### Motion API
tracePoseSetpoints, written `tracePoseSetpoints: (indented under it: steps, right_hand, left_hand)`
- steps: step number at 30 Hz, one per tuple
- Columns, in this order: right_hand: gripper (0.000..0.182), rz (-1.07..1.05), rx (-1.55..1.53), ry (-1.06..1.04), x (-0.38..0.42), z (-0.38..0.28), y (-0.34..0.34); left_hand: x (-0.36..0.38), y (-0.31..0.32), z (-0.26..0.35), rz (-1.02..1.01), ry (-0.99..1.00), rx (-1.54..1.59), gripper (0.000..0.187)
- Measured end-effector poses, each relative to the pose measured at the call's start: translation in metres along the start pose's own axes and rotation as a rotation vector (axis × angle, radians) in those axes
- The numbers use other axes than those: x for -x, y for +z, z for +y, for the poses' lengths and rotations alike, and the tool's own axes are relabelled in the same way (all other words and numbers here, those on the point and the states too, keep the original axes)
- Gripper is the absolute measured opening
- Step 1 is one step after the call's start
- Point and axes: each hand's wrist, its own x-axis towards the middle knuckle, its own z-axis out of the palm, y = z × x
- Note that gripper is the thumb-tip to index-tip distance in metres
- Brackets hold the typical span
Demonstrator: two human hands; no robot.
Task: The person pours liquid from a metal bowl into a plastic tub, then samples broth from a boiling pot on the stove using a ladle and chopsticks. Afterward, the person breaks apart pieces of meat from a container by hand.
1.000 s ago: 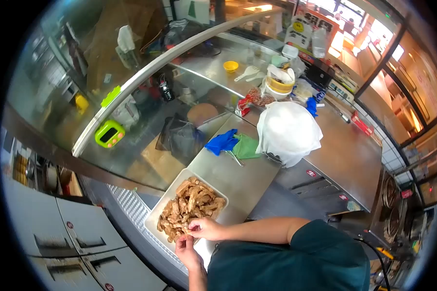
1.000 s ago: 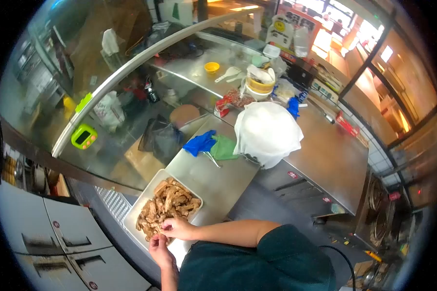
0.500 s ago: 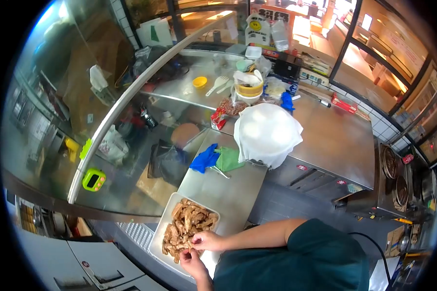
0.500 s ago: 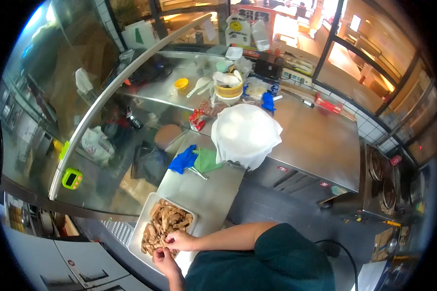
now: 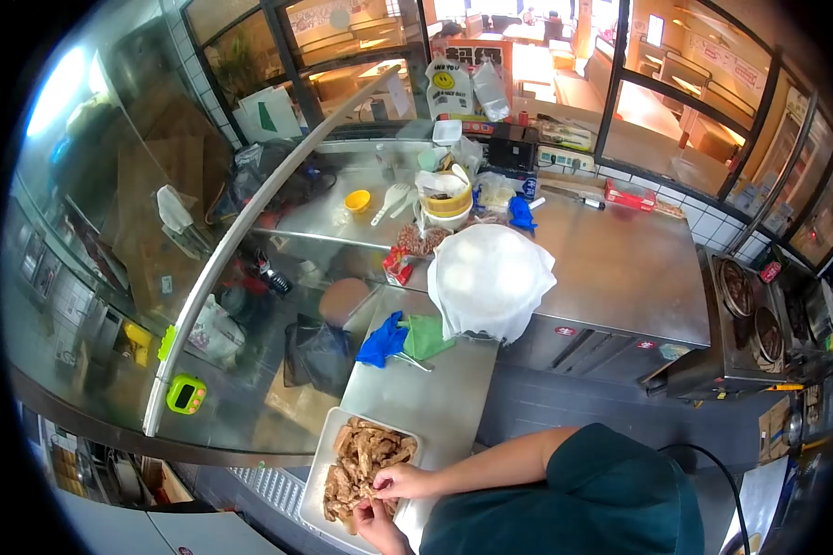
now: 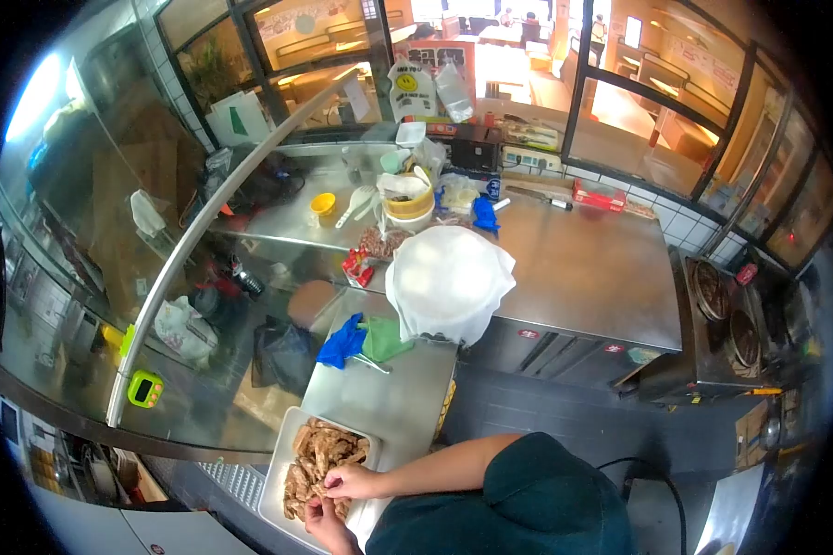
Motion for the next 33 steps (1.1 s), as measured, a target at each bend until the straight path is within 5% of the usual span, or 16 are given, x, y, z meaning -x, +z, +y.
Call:
tracePoseSetpoints:
  steps: [5, 7, 16, 28, 33]
  right_hand:
    - [0.027, 0.029, -0.077, 0.014, 0.002, -0.004, 0.000]
    - [0.028, 0.052, -0.087, 0.004, -0.002, 0.002, 0.002]
    - [0.034, 0.132, 0.224, -0.109, -0.005, 0.013, 0.005]
    - [0.026, 0.117, 0.160, -0.173, 0.003, 0.002, 0.006]
    - [0.023, 0.099, 0.047, -0.041, 0.006, -0.003, 0.006]
  left_hand:
    - [-0.001, 0.005, 0.002, 0.010, -0.058, 0.029, 0.024]
    - [-0.004, 0.017, -0.002, 0.089, 0.027, 0.137, 0.006]
    - [-0.020, 0.007, -0.034, 0.091, 0.076, 0.092, 0.008]
    - [-0.019, 0.004, -0.049, 0.065, 0.031, 0.204, 0.011]
    - [-0.014, 0.007, -0.038, 0.073, 0.024, 0.217, 0.009]
